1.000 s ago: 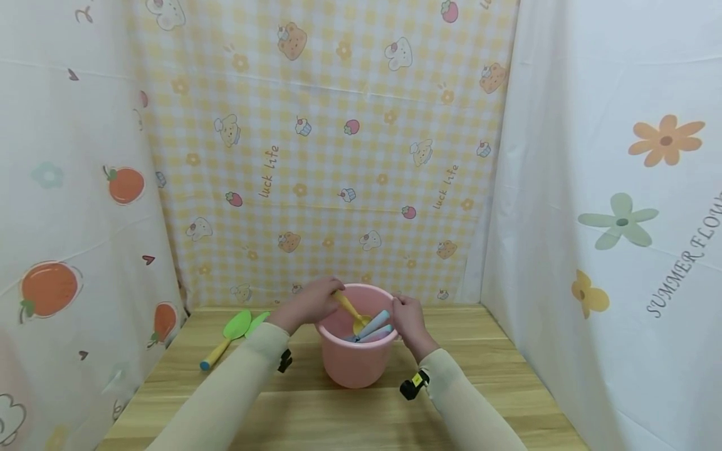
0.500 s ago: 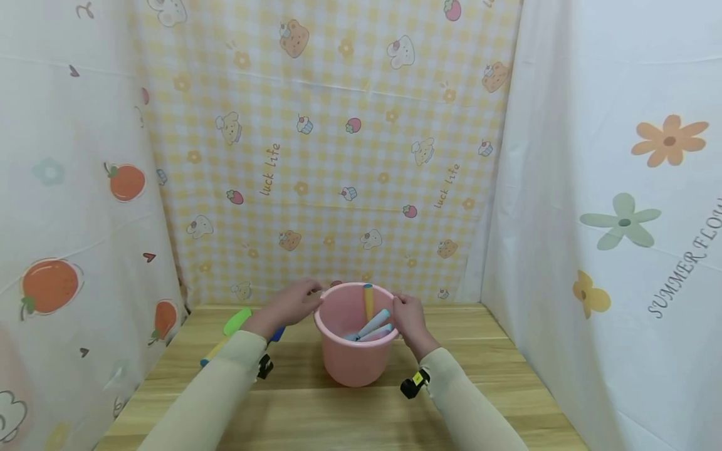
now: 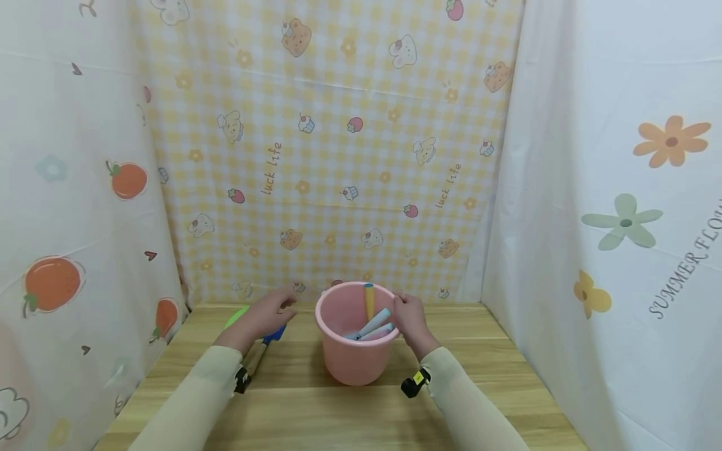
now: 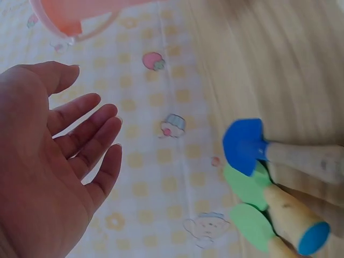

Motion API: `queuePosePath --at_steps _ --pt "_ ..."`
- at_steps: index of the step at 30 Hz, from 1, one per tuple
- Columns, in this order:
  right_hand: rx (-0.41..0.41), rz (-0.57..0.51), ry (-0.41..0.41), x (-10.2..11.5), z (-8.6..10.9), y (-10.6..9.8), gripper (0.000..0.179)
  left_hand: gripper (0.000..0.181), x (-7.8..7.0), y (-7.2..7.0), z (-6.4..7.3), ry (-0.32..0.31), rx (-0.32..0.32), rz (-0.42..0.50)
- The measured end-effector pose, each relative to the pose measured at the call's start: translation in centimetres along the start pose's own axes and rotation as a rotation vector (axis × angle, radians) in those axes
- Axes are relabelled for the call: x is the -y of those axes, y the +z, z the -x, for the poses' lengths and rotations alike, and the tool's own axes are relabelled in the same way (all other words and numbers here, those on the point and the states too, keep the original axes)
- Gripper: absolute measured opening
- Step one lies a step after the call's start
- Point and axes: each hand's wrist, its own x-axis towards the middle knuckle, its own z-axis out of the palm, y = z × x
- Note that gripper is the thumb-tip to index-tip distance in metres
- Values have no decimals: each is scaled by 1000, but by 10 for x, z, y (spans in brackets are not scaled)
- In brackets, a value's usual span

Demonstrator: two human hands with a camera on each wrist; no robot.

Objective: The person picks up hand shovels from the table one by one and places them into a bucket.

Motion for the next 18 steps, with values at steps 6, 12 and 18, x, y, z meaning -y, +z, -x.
queuePosePath --at_steps 6,12,18 --pt "7 7 7 0 -1 -1 41 35 19 6 15 -45 -15 -53" --pt "-2 13 -3 2 0 -1 41 35 30 15 31 -150 -8 -85" --pt "1 3 2 2 1 -2 40 37 39 26 45 -212 -36 -138"
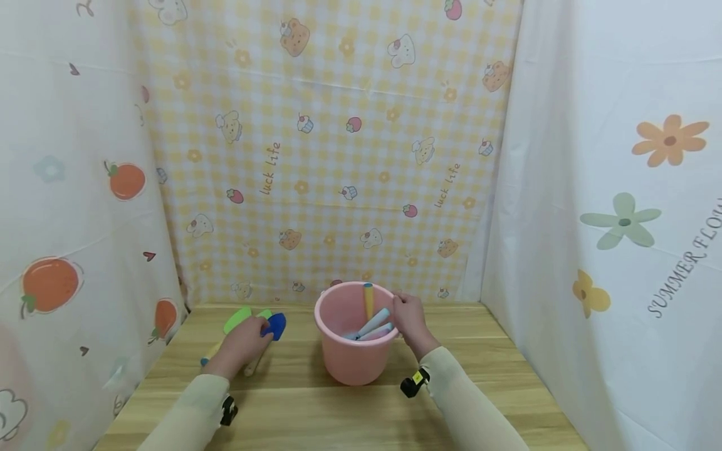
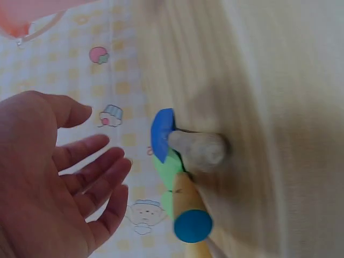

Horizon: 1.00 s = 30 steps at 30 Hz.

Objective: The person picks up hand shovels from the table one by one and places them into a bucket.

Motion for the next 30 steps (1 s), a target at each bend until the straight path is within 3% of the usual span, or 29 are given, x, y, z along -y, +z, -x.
queuePosePath --at_steps 5,16,22,30 --pt "4 8 -5 0 1 0 41 43 5 7 5 -72 -6 3" --pt "-2 12 -15 0 -1 -1 40 56 14 20 12 -161 40 16" --pt "6 2 -7 -1 -1 -1 40 52 13 24 15 -146 6 -43" --pt "15 2 -3 -1 1 -1 40 43 11 29 17 -138 8 -96"
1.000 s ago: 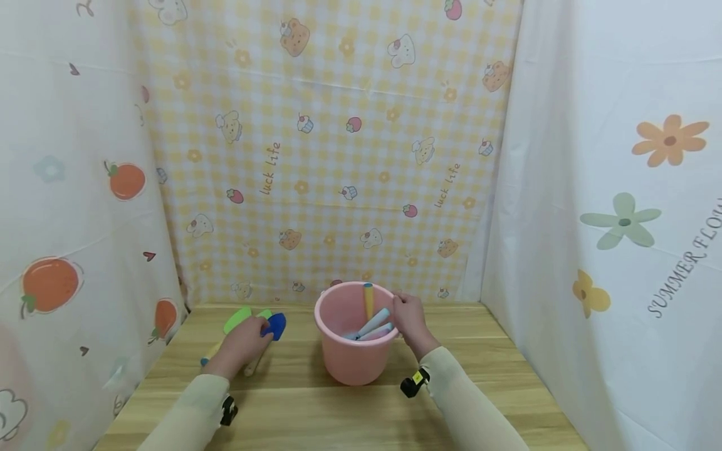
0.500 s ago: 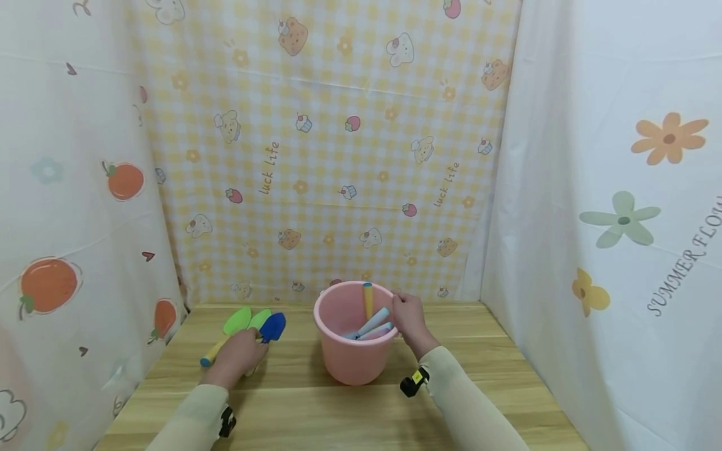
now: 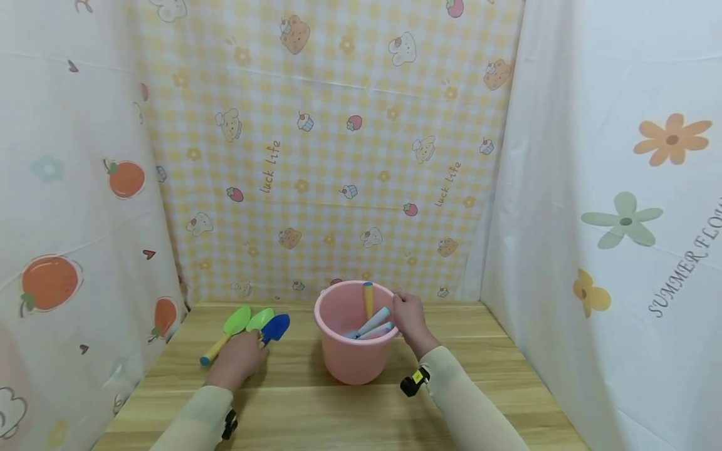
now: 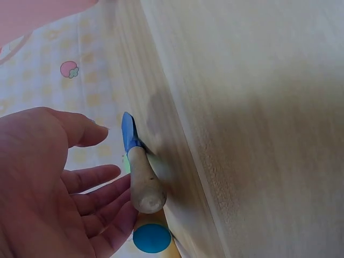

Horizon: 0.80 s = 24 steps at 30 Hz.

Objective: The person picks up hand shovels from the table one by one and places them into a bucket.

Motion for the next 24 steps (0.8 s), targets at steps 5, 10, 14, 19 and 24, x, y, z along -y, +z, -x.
queuePosePath --at_steps 5,10,14,19,24 --pt "-3 0 0 -1 -1 0 40 33 -3 2 0 1 7 -35" --pt "-3 10 -9 -2 -4 1 40 21 -9 1 3 -8 22 -50" --pt "-2 11 -7 -2 -3 1 40 19 -12 -1 9 -1 21 -73" --pt "-6 15 -11 -1 -2 1 40 18 -10 1 10 22 -4 -102" --pt "-14 8 -8 0 -3 2 40 26 -8 4 8 19 0 -107"
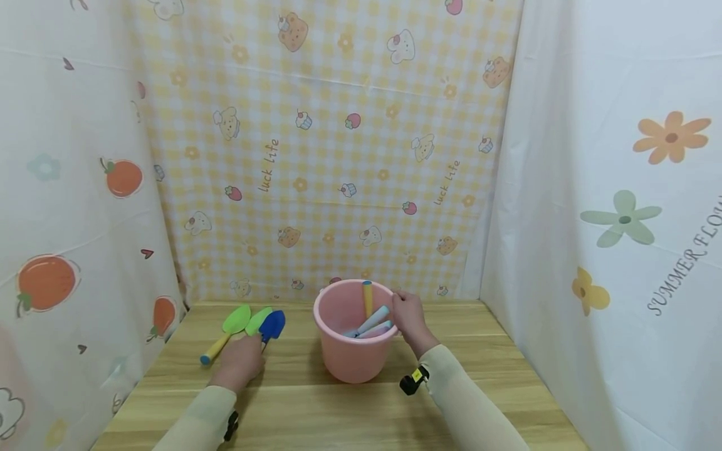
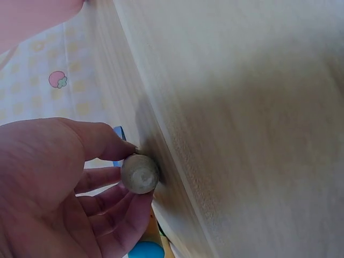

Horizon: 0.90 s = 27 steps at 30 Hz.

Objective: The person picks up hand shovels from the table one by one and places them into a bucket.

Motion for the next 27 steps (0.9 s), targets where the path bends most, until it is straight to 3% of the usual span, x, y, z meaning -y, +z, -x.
queuePosePath --at_steps 7,15,22,27 --pt "-3 -8 9 1 1 0 40 20 2 3 -2 -16 41 8" --pt "-1 -10 14 2 1 0 40 23 2 3 -3 -26 39 36" --pt "-9 -8 8 1 1 0 39 38 2 0 -5 -43 56 87" --pt "-13 -10 6 1 1 0 38 38 4 3 -9 -43 51 116"
